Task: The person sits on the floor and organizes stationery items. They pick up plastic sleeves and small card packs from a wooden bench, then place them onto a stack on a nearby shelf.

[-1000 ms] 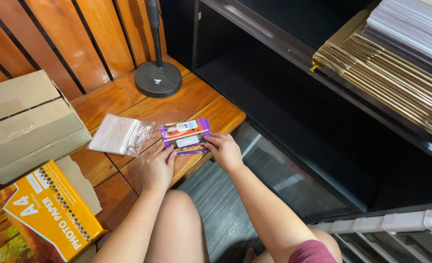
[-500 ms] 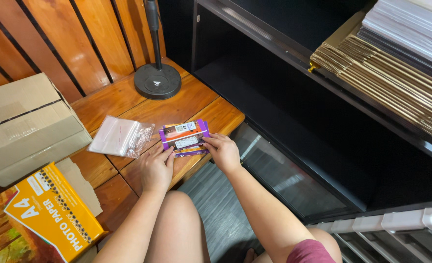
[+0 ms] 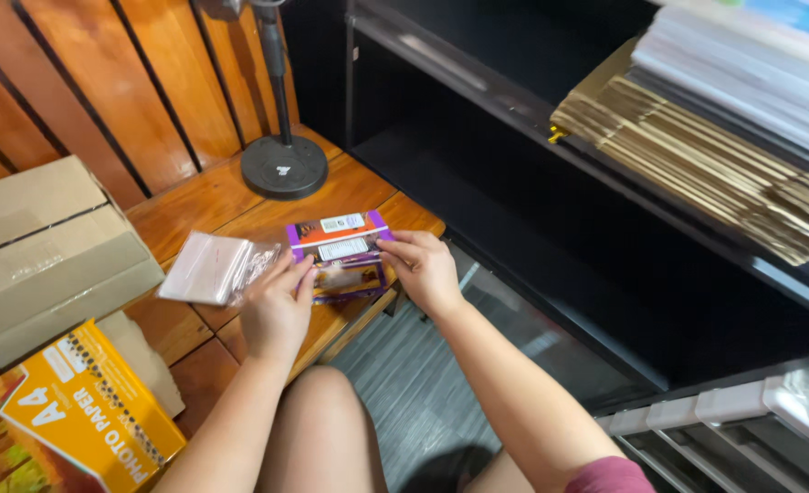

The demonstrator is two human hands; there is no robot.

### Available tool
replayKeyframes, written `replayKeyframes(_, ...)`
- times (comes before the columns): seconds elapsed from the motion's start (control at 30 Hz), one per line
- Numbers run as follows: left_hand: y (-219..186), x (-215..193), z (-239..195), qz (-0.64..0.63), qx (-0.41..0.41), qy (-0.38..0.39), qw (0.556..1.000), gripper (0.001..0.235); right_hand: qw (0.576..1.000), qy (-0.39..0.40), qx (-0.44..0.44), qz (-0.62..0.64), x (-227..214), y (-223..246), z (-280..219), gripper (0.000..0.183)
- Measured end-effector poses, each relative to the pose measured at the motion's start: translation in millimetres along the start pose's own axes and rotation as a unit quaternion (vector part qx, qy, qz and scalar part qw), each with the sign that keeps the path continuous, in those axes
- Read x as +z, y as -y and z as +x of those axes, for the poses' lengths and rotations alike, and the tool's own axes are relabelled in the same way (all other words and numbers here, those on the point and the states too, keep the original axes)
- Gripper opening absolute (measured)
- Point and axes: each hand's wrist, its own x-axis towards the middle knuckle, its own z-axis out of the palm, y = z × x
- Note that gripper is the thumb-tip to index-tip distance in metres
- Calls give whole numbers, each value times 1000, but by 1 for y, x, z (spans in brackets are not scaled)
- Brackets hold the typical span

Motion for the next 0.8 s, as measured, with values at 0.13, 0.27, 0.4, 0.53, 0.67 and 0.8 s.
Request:
replayKeyframes(0.13,-44,-31,42,-44,66,-42,996,23,997,-48,-48,-33,-64,23,36,14)
replayKeyframes(0.27,-91,-53,85,-76,112,-67,989,21,988,-113,-77,-70,-138,53,69,16)
replayKeyframes(0.4,-146,-75,127,-101,181,-107,972,17,968,-163,-158,-111,-212,71,95,16)
replayKeyframes(0.53,-189,-84,162,-141,239,-124,953,16,948,-174,-213,-160,-277,81,111,15)
replayKeyframes(0.67,-226,-73,196,-180,278,-145,932,16,933,-193,-233,-195,-327,78,118,18)
replayKeyframes(0.8,-267,-61,224,-212,292,-128,924,17,933,-206,-203,-214,-371,68,120,19)
